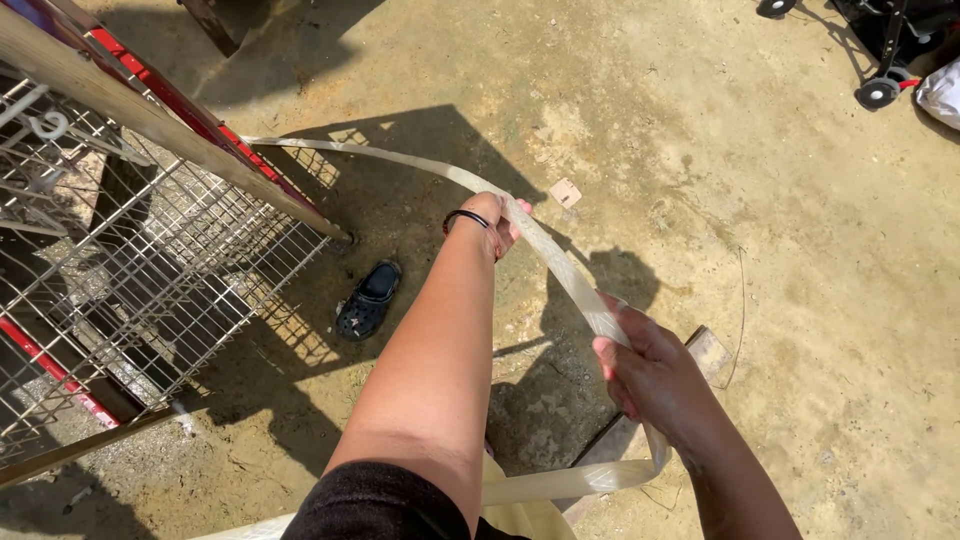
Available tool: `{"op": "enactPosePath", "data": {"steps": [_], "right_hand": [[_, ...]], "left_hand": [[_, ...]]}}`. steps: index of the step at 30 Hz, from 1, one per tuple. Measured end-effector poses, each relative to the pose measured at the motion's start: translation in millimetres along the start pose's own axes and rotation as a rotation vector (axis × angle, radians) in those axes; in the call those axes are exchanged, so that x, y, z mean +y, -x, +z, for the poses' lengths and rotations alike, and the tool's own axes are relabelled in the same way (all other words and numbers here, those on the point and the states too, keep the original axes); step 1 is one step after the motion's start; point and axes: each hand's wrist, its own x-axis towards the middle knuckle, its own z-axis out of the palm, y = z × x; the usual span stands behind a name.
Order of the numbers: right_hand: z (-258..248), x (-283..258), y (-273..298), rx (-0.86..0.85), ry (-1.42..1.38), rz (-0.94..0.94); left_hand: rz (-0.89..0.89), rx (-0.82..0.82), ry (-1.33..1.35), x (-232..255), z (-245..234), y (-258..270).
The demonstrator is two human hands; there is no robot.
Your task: Washing and scrubbing a metal shelf unit and various household items with a hose and scrub brush.
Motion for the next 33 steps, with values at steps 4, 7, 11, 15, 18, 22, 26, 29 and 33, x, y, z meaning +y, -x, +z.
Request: {"op": "enactPosePath", "data": {"steps": [4, 7, 11, 15, 18, 22, 26, 29, 33], "right_hand": [[-8.2, -19.8, -2.1, 0.042, -0.197, -0.005], [-25.5, -15.6, -24.3, -0.035, -0.271, -0.070], [-48.8, -6.1, -67.4, -0.042, -0.274, -0.063], [-72.8, 7.5, -109.9, -0.108, -0.302, -0.018], [-109.3, 21.2, -176.8, -0.251, -0.603, 0.091], [-118.4, 6.7, -194.9, -0.246, -0.631, 0.160], [-113.4, -10.5, -194.4, -0.110, -0.605, 0.171], [-96.4, -25.2, -190.8, 0.015, -0.491, 0.163], [-96.1, -19.1, -240.0, 0.144, -0.241, 0.178]], "left_hand": [[-0.022, -0.149, -0.054, 18.7, -16.0, 18.1], [0.066, -0.124, -0.393, 47.5, -35.1, 84.7], [0.441, 0.149, -1.122, 91.1, -96.5, 88.1], [0.672, 0.380, -1.704, 113.8, -179.6, 188.5], [0.328, 0.703, -1.527, 103.3, -217.2, 336.3], [0.411, 1.305, -1.682, 92.4, -362.3, 392.4], [0.627, 2.057, -1.334, 77.7, -477.7, 440.3], [0.591, 1.729, -0.713, 65.1, -500.7, 495.1], [0.704, 1.130, -0.152, 68.5, -581.2, 472.9]]}}
